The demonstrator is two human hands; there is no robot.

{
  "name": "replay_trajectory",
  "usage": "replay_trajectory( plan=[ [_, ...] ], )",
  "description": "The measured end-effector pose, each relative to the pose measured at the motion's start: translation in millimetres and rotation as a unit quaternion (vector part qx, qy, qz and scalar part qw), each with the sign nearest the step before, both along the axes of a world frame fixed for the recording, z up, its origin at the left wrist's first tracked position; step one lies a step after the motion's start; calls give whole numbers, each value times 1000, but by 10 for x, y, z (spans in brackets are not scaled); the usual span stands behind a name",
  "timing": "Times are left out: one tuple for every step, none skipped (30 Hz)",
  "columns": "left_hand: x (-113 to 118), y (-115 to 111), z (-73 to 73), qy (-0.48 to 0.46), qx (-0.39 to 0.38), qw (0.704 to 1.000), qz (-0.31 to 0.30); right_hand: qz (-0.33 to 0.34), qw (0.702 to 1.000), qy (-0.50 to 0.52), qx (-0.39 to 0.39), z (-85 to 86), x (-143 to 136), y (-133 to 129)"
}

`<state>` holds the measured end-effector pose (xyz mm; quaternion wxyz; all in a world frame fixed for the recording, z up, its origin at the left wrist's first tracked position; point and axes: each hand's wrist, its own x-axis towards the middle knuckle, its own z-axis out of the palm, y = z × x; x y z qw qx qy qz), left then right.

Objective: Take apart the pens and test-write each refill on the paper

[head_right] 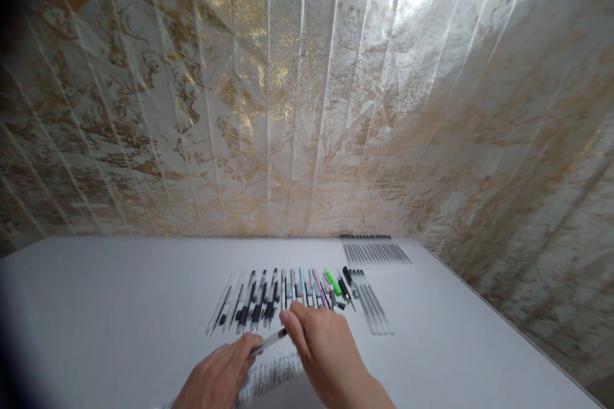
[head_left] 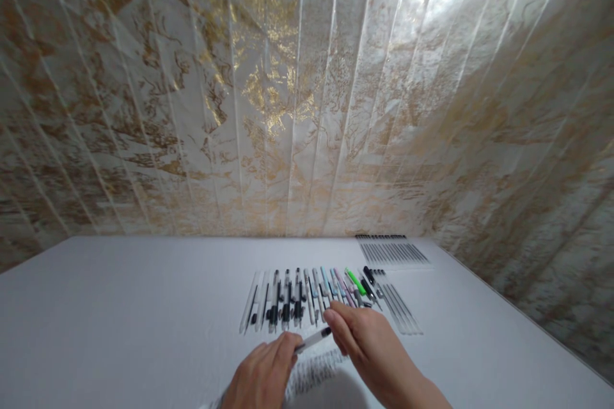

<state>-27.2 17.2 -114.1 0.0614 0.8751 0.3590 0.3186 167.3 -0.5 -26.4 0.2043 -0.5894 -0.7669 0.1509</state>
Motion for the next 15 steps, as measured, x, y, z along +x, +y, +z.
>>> replay_trajectory(
  plan=[
    [-1,-3,-4,-2,2,1000,2,12,1000,8,5,20,9,-15],
    [-2,-6,-10,-3,6,1000,2,24,1000,14,11,37,16,-29],
    [-3,-9,-19,-1,9,1000,2,34,999,14,17,47,20,-41],
    [-3,-11,-28,1,12,1000,1,39,999,10,22,48,19,-51],
    [-4,-11,-38,4,15,1000,-1,39,999,3,25,41,13,-56],
    [-4,-9,-47,6,21,1000,-2,33,999,-5,26,26,2,-58],
    [-6,-5,-52,8,30,1000,-3,24,999,-11,27,6,-10,-57],
    [-9,0,-54,11,42,999,-3,14,1000,-11,24,-15,-24,-55],
    [-13,5,-51,14,55,998,-5,5,1000,-2,14,-35,-38,-51],
    [-18,9,-44,17,65,998,-6,-2,1000,20,-2,-52,-49,-48],
    [-22,11,-33,19,73,997,-7,-7,998,57,-25,-67,-57,-46],
    [-25,9,-19,22,74,997,-9,-9,993,107,-53,-78,-62,-45],
    [-25,2,-6,24,68,997,-10,-9,983,166,-82,-89,-65,-47],
    [-19,-10,4,24,56,998,-8,-6,967,231,-108,-100,-66,-50],
    [-7,-28,8,22,38,999,-4,-1,947,294,-127,-113,-66,-54]
  ],
)
